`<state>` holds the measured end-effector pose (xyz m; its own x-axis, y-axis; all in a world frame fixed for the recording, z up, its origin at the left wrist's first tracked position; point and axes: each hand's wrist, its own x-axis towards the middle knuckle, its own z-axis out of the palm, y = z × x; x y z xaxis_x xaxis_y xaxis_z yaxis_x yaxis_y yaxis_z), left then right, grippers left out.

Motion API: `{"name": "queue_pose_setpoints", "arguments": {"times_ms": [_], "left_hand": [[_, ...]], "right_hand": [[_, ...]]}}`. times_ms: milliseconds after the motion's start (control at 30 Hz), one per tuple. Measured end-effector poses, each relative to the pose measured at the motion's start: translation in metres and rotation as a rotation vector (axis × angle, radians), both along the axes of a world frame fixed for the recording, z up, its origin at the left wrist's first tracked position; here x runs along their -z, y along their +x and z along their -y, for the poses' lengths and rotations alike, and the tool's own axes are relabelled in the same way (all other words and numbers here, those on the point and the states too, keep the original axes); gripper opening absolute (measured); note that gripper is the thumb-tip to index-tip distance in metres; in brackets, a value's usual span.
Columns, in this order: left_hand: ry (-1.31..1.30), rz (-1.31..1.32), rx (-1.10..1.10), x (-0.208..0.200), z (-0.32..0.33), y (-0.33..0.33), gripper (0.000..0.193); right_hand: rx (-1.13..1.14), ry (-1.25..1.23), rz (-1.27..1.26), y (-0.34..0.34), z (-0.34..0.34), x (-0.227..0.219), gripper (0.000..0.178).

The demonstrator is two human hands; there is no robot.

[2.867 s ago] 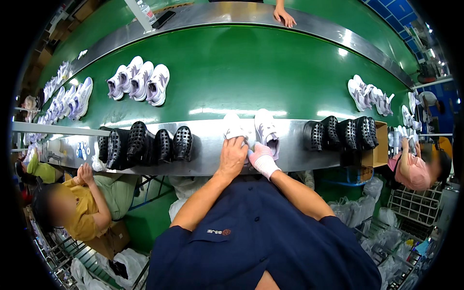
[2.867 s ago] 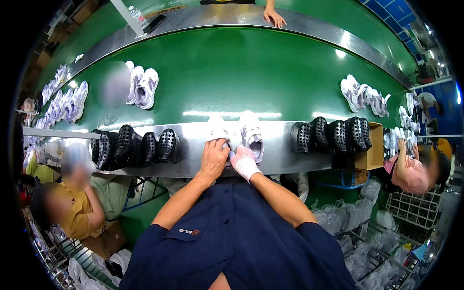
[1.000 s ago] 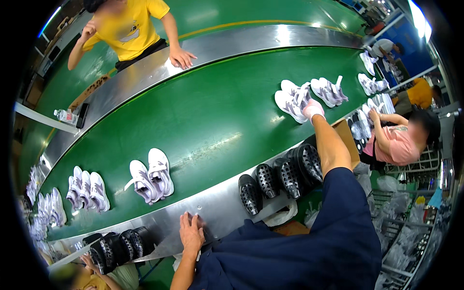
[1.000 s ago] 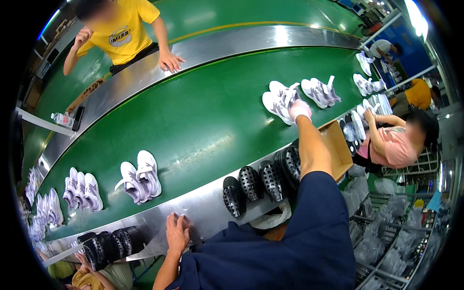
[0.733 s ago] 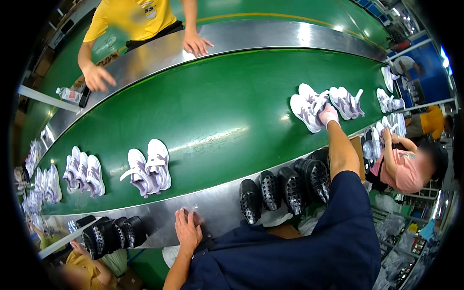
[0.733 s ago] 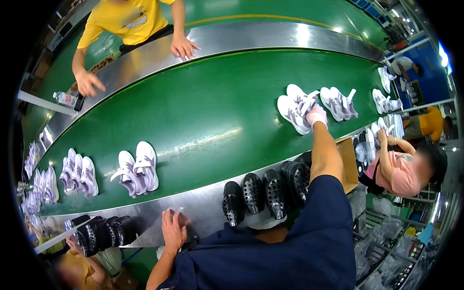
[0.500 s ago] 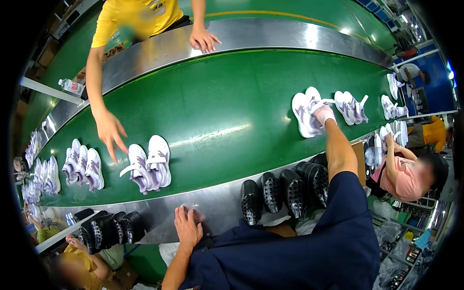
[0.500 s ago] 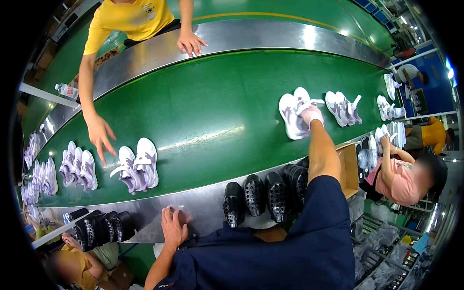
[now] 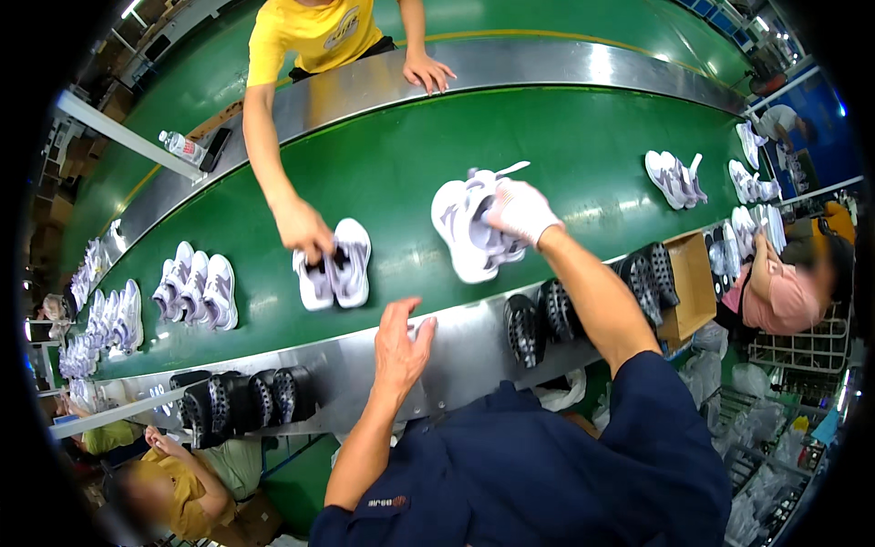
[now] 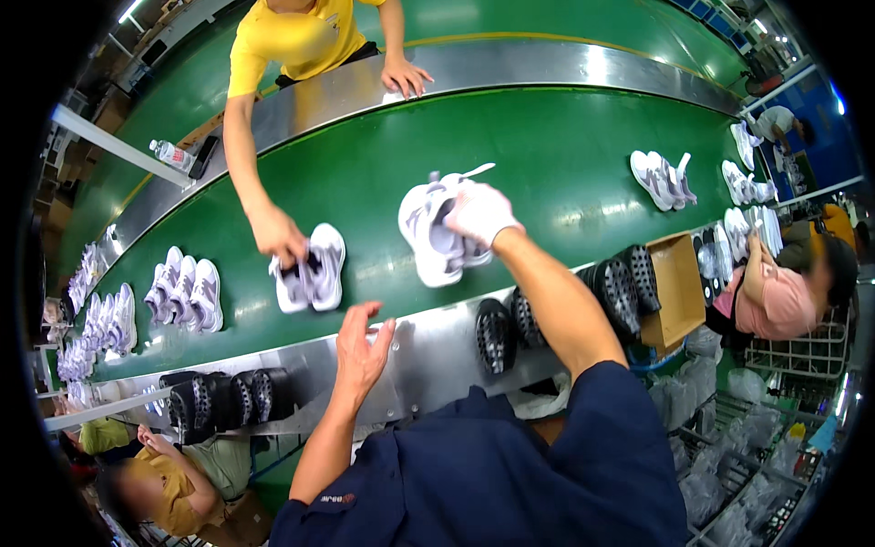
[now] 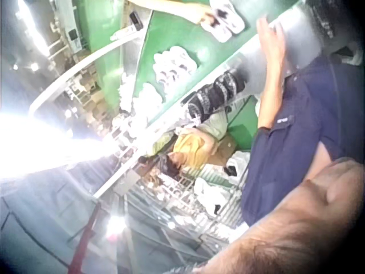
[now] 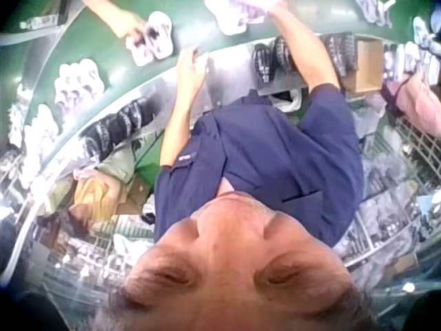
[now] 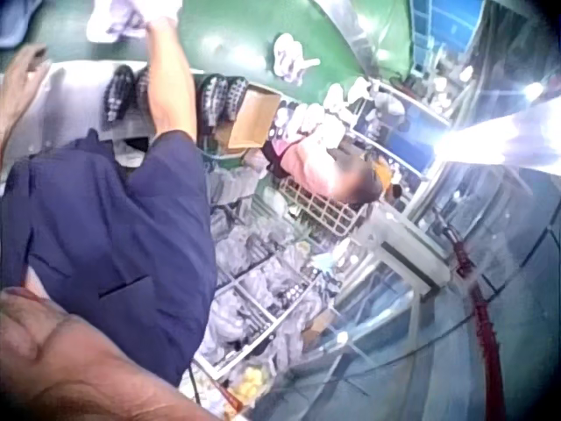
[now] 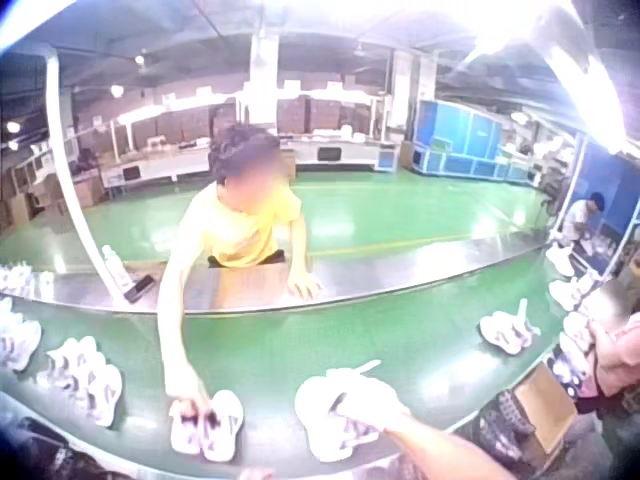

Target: The person assembles shoe components on a production line, inserting black soles into white shoe uppers and pressing them together by hand before placing the partially assembled shoes back onto the conveyor belt.

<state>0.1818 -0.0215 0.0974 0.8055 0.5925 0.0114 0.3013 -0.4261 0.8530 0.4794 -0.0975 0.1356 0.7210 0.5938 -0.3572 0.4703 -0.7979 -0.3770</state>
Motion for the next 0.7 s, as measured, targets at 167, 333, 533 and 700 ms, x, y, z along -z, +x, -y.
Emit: {"name": "queue_pose_setpoints", "arguments": {"times_ms": [167, 333, 533, 700], "left_hand": [[-0.056, -0.015, -0.080, 0.001, -0.002, -0.036, 0.080], [-0.016, -0.160, 0.031, 0.051, -0.009, -0.108, 0.078], [-0.243, -0.236, -0.039, 0.084, -0.021, -0.169, 0.066], [-0.030, -0.188, -0.029, 0.076, -0.019, -0.166, 0.067]], "right_hand": [[-0.169, -0.021, 0.026, -0.164, 0.012, 0.021, 0.025], [-0.129, 0.013, -0.112, -0.278, 0.022, 0.060, 0.023], [0.267, 0.435, 0.225, -0.270, 0.121, 0.011, 0.030], [0.627, 0.368, 0.578, -0.234, 0.224, -0.003, 0.028]]}}
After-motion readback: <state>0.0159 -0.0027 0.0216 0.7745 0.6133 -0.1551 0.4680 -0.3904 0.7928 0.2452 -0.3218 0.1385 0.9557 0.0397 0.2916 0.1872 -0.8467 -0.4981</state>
